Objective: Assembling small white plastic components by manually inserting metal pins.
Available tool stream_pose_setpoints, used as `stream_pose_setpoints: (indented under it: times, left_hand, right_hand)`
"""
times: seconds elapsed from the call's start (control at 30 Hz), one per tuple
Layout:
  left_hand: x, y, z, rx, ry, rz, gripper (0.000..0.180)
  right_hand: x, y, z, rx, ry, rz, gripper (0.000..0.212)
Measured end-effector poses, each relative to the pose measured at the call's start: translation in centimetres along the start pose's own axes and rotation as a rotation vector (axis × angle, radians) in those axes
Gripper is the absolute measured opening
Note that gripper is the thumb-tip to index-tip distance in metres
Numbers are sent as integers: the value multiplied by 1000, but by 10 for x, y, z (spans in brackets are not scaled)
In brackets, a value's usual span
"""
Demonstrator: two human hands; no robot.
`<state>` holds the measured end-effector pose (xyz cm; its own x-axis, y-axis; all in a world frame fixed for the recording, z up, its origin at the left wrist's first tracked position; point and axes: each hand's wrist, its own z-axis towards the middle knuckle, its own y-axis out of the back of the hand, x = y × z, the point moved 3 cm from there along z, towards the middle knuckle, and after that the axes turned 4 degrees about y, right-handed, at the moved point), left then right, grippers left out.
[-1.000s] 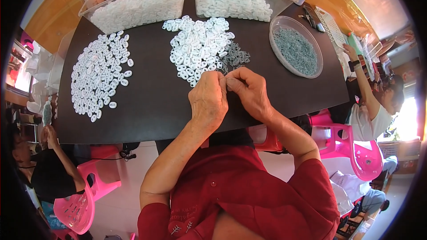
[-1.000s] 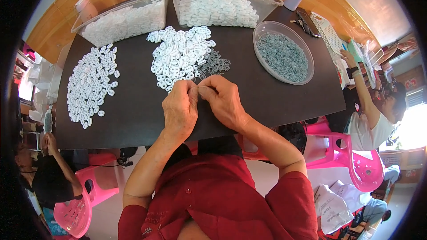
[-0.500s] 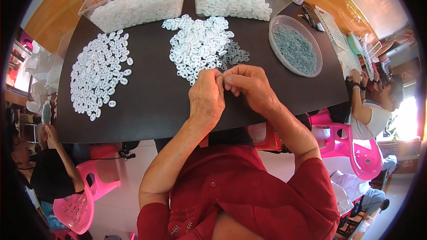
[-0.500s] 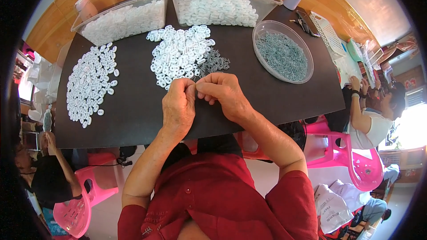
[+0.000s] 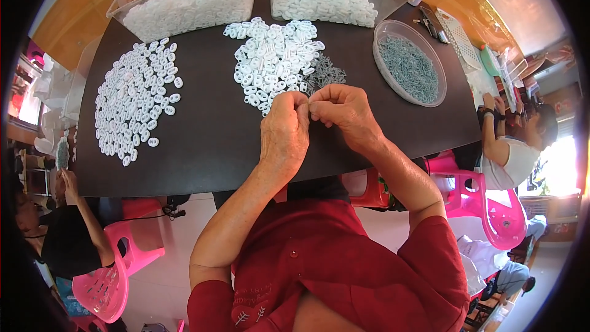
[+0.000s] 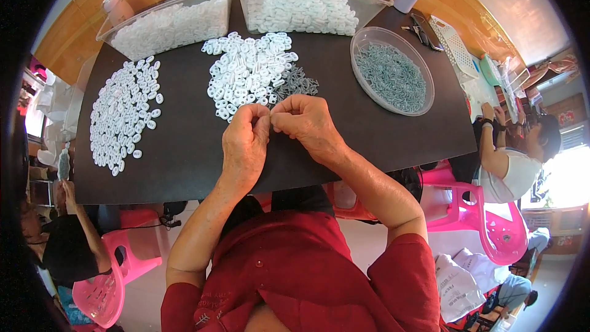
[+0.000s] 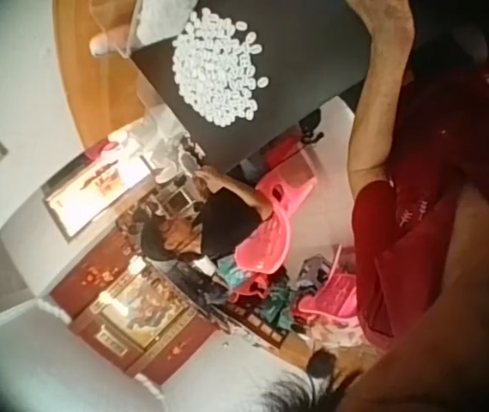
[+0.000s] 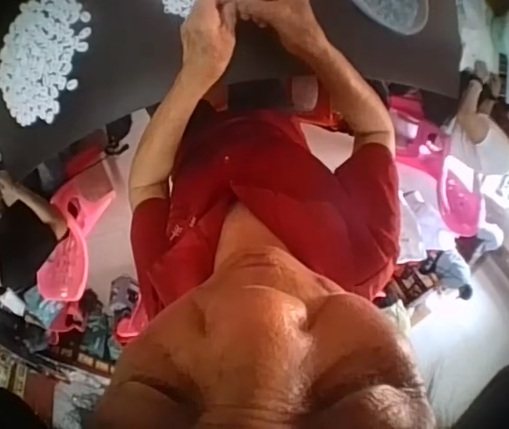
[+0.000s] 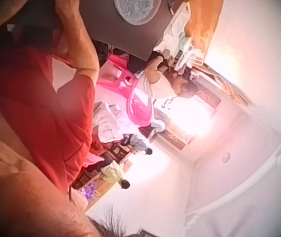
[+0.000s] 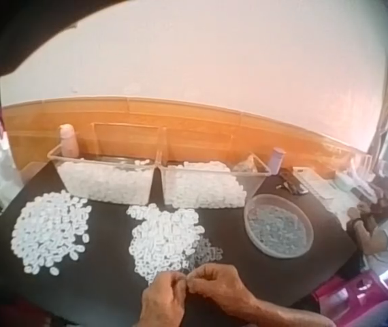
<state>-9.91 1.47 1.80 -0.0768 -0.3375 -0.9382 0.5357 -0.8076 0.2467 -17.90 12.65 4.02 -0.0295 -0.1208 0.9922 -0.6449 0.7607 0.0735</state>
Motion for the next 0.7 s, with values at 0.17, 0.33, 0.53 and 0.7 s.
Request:
stream_pose_setpoints:
  times: [0.17, 0.33, 0.53, 0.7]
  left_hand:
    - [-1, 2, -2, -16, -50, 147, 12]
    - [-4, 3, -2, -10, -15, 107, 13]
    - [-4, -1, 0, -78, -159, 248, 12]
    - [-3, -10, 9, -9, -374, 607, 16]
  right_hand:
    - [4, -5, -3, -25, 58, -13, 14]
    - [-6, -5, -4, -108, 144, 15, 14]
    - [0, 5, -1, -185, 114, 75, 11]
    - [-6, 14, 2, -185, 142, 34, 10]
